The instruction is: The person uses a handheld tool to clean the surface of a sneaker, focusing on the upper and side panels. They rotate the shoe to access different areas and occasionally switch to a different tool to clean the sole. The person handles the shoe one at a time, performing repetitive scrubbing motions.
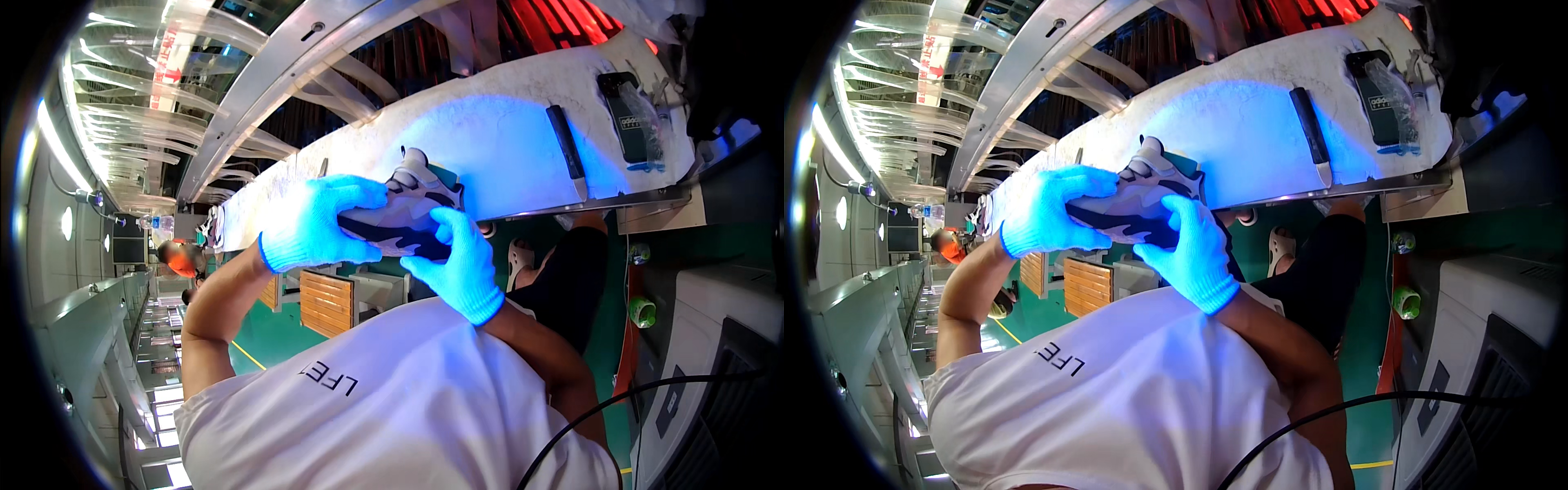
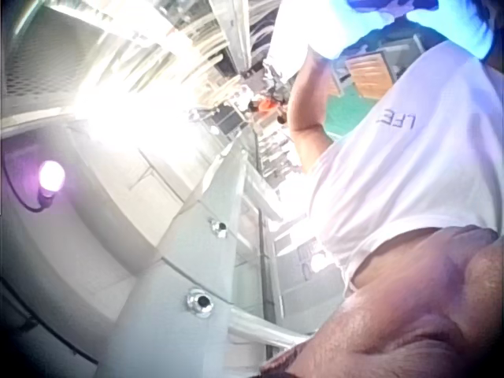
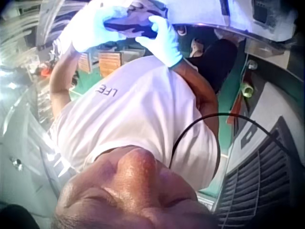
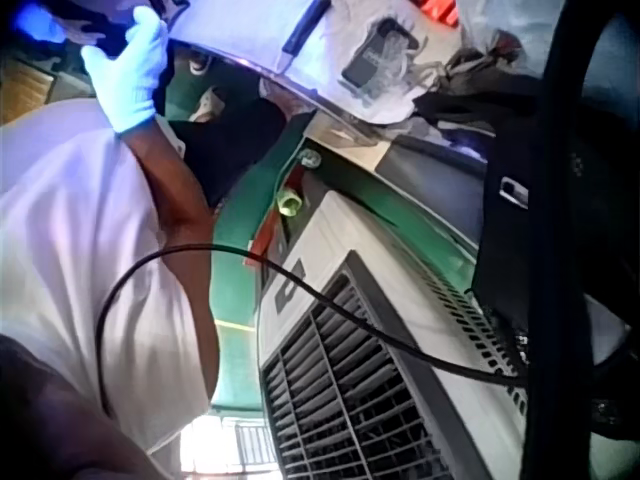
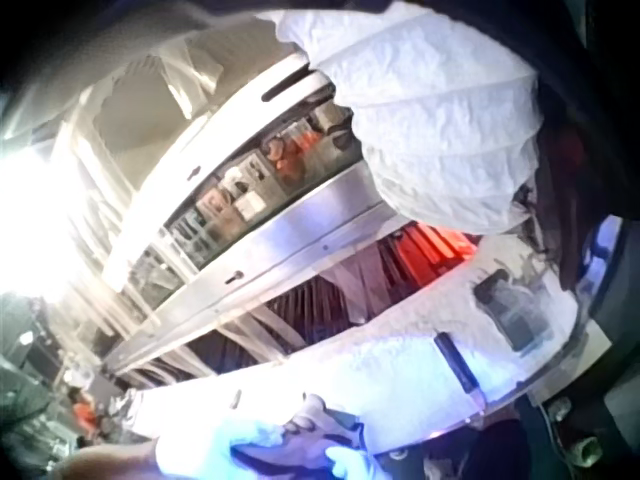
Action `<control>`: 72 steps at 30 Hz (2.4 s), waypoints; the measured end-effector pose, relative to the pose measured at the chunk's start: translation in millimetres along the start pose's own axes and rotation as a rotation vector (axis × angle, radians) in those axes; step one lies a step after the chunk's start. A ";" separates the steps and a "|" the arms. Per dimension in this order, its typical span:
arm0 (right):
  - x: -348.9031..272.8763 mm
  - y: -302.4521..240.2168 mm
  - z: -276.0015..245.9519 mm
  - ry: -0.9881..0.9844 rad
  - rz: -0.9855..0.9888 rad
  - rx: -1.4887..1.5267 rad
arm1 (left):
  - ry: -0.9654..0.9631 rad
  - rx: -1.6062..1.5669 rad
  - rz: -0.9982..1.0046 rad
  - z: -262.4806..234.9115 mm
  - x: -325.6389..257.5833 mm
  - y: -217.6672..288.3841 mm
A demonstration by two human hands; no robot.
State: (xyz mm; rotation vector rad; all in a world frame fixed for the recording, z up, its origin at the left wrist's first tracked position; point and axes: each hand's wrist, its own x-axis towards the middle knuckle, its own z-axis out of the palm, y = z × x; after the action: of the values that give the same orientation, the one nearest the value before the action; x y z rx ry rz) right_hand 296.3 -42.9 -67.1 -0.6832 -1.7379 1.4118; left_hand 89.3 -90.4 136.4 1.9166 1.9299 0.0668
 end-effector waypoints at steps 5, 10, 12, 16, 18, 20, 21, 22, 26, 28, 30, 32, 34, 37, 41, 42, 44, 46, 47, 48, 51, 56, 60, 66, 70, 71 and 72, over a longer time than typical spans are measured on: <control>0.4 3.6 3.3 0.031 -0.020 0.081 | -0.032 0.046 0.007 -4.0 6.1 7.2; 8.5 9.6 3.5 0.023 -0.016 -0.001 | -0.043 0.006 0.021 -5.7 6.0 -1.6; 11.3 11.8 3.1 0.005 -0.053 0.002 | -0.043 -0.008 0.034 -5.4 4.3 -8.3; 16.2 15.4 3.2 -0.025 -0.076 0.002 | -0.064 -0.029 -0.022 -3.9 3.0 -12.5; 18.9 15.6 3.2 -0.035 -0.054 0.002 | -0.059 -0.047 0.003 -3.0 2.1 -19.2; 20.7 17.1 4.0 -0.041 -0.031 0.011 | -0.053 -0.055 0.012 -1.4 1.5 -23.9; 21.3 18.1 4.4 -0.042 -0.018 0.020 | -0.048 -0.054 0.008 -0.8 1.3 -25.1; 23.1 17.9 4.8 -0.043 -0.007 0.029 | -0.043 -0.052 0.004 -0.5 0.9 -26.2; 31.5 15.2 4.6 -0.084 0.029 0.070 | -0.057 -0.090 0.007 0.4 0.7 -32.1; 40.4 17.3 7.0 -0.125 0.055 0.098 | -0.086 -0.112 -0.002 -0.6 0.6 -40.4; 48.1 18.3 9.1 -0.208 0.123 0.074 | -0.099 -0.096 -0.003 -5.7 6.8 -42.2; 53.7 14.5 12.8 -0.258 0.120 0.029 | -0.140 -0.256 -0.275 -1.7 5.8 -52.6; 53.0 7.4 18.7 -0.270 0.058 -0.044 | -0.393 -0.255 -0.517 0.6 20.8 -58.8; 53.9 6.9 24.7 -0.254 0.008 -0.116 | -0.627 -0.116 -0.587 -0.2 56.1 -42.9; 50.9 8.6 31.6 -0.224 -0.012 -0.148 | -0.618 0.024 -0.655 18.1 74.7 -24.6; 50.0 7.2 32.5 -0.244 0.010 -0.140 | -0.604 0.051 -0.666 21.1 76.0 -23.3; 52.2 1.1 31.0 -0.254 0.057 -0.177 | -0.551 0.096 -0.672 23.3 79.3 -21.7; 53.7 -0.6 32.8 -0.244 0.111 -0.197 | -0.477 0.087 -0.644 31.2 80.1 -28.1; 55.0 -4.8 31.6 -0.252 0.112 -0.251 | -0.395 0.077 -0.627 35.3 74.5 -30.7; 54.2 -6.8 34.1 -0.243 0.101 -0.237 | -0.404 0.064 -0.643 35.3 69.0 -31.0; 44.9 -4.1 29.7 -0.161 -0.059 -0.232 | -0.474 0.038 -0.604 9.8 58.8 -10.8; 2.6 8.7 -12.0 -0.168 0.248 0.372 | -0.302 -0.839 -0.192 -21.0 -7.2 -37.1; -9.5 26.2 -15.5 -0.125 0.251 0.466 | 0.180 -1.104 -0.202 44.5 -36.3 -16.1; -4.8 14.3 -26.5 -0.058 0.422 0.524 | 0.605 -1.526 -0.323 144.7 -48.3 5.8; -1.8 9.4 -25.7 -0.054 0.482 0.611 | 0.465 -1.725 -0.440 228.2 -52.4 23.6; -3.1 8.7 -23.6 -0.048 0.469 0.622 | 0.581 -1.866 -0.271 236.9 -40.5 29.6; -4.2 0.1 -22.5 -0.045 0.451 0.561 | 0.619 -1.918 -0.331 240.9 -33.2 31.5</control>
State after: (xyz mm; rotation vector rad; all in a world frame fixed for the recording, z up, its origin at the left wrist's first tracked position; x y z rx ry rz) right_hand 317.3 -33.8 -66.5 -0.7510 -1.1586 2.1207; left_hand 195.7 -182.2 -64.5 0.2209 1.1986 1.7463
